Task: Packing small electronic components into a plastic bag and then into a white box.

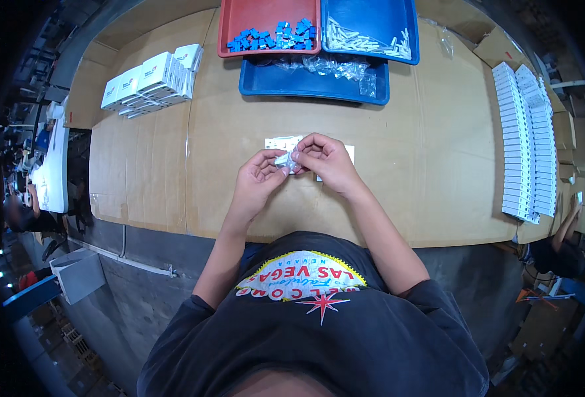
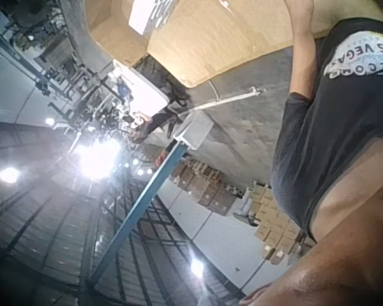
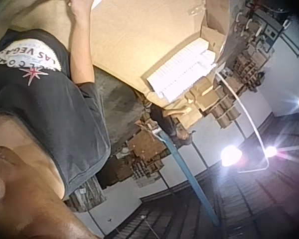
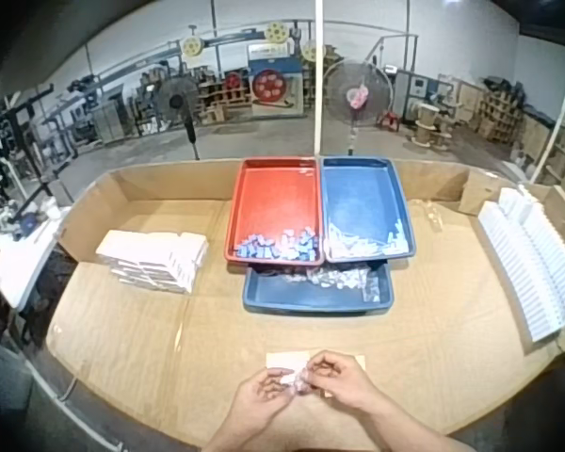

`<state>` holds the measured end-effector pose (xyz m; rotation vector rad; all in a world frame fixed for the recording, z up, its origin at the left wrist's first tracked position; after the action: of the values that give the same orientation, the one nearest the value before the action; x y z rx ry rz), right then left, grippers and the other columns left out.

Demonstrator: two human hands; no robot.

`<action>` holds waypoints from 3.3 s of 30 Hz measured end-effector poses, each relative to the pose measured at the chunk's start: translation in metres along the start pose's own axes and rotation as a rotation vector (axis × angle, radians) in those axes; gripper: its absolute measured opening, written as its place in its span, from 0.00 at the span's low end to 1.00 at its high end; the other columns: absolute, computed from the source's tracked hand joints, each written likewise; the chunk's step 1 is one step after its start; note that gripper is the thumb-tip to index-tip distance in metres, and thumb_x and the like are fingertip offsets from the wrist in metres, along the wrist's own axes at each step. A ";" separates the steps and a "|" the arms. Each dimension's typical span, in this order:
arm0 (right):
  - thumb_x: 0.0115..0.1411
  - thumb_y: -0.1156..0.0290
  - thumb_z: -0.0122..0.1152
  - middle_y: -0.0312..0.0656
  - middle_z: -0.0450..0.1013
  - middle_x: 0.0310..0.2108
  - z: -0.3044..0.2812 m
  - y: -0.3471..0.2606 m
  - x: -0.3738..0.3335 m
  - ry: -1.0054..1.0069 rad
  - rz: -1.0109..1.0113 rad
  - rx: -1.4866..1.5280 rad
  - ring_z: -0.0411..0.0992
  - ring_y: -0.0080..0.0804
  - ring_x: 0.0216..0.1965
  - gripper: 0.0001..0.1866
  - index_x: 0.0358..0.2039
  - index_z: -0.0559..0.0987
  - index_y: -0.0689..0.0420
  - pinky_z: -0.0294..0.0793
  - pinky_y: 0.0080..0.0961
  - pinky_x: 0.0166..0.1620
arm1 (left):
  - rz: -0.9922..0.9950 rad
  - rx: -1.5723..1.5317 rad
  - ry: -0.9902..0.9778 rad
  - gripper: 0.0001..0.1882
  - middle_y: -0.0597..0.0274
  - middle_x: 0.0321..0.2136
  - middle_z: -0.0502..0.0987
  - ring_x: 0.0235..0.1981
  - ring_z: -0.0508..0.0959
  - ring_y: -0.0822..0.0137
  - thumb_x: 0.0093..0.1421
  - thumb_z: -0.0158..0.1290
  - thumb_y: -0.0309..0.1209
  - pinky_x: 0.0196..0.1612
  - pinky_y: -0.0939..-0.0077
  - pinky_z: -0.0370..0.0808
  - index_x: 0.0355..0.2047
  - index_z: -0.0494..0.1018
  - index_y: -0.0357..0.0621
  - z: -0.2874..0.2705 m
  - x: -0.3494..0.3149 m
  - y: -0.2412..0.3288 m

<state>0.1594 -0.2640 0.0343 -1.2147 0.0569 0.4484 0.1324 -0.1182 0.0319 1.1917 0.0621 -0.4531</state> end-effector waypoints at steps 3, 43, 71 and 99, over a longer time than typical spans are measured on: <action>0.65 0.80 0.66 0.38 0.79 0.37 -0.001 -0.002 0.000 -0.006 0.002 -0.013 0.80 0.22 0.36 0.10 0.46 0.78 0.63 0.82 0.22 0.40 | 0.017 -0.028 -0.001 0.21 0.62 0.45 0.78 0.46 0.79 0.75 0.64 0.57 0.14 0.51 0.81 0.77 0.57 0.71 0.35 -0.001 0.001 -0.001; 0.61 0.83 0.69 0.33 0.78 0.33 0.007 -0.013 -0.005 -0.226 0.035 -0.314 0.77 0.16 0.35 0.13 0.45 0.78 0.63 0.76 0.16 0.39 | 0.107 -0.121 0.188 0.11 0.61 0.38 0.81 0.37 0.81 0.76 0.67 0.60 0.22 0.44 0.81 0.79 0.48 0.75 0.36 -0.013 -0.001 -0.003; 0.63 0.82 0.66 0.37 0.79 0.34 0.006 -0.023 -0.002 -0.068 -0.036 -0.077 0.79 0.20 0.36 0.14 0.50 0.81 0.65 0.80 0.18 0.41 | 0.038 -0.135 0.161 0.16 0.62 0.39 0.78 0.39 0.79 0.74 0.69 0.54 0.20 0.47 0.77 0.78 0.56 0.70 0.35 -0.014 0.001 -0.003; 0.62 0.76 0.70 0.41 0.82 0.36 -0.006 -0.017 0.007 0.081 -0.235 -0.565 0.77 0.23 0.36 0.13 0.47 0.85 0.61 0.77 0.23 0.42 | 0.118 0.364 0.145 0.12 0.67 0.33 0.80 0.35 0.77 0.79 0.65 0.61 0.21 0.38 0.82 0.75 0.49 0.79 0.35 -0.031 0.022 0.017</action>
<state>0.1733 -0.2719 0.0458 -1.7717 -0.1526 0.2104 0.1644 -0.0919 0.0286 1.5763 0.0347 -0.2796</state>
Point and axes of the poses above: each hand's wrist, its own x-axis towards the middle knuckle, its own z-axis out of the palm, y = z × x, the point moved 10 cm from there along x, towards the middle knuckle
